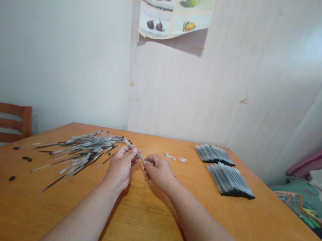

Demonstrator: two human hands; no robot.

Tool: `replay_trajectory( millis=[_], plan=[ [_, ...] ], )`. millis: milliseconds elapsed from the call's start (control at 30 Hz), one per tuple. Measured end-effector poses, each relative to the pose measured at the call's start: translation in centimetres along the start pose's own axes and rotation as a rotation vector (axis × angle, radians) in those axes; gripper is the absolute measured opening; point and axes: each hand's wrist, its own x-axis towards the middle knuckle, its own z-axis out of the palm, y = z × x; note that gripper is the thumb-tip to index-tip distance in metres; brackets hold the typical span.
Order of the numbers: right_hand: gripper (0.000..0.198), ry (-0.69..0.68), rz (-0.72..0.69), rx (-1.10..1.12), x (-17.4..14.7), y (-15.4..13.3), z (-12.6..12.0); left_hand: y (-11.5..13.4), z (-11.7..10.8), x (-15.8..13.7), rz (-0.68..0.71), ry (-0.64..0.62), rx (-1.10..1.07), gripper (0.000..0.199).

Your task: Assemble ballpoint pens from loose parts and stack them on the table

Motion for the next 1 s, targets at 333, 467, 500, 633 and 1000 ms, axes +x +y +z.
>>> replay_trajectory(
  millis=[333,467,500,633,1000],
  plan=[
    [0.033,0.321,-0.097,-0.007,0.4,-1.0,-2.0,-0.1,0.7,-0.8,0.169,-0.188,0.280,0.020],
    [0.035,0.374,-0.131,0.043,0.2,-1.8,-2.9,-0.5,0.6,-0.9,0.243,-0.281,0.390,0.012],
    [0.033,0.370,-0.126,0.034,0.2,-1.8,-3.0,-0.6,0.5,-0.9,0.268,-0.288,0.427,0.011],
    [0.021,0.326,-0.068,-0.050,0.4,-1.7,-3.6,-0.7,0.0,-0.6,0.405,-0.324,0.612,0.012],
    [0.027,0.146,0.037,-0.394,-3.1,-1.4,-6.1,-0.4,-0.2,-1.4,0.783,-0.393,1.264,0.021]
  ],
)
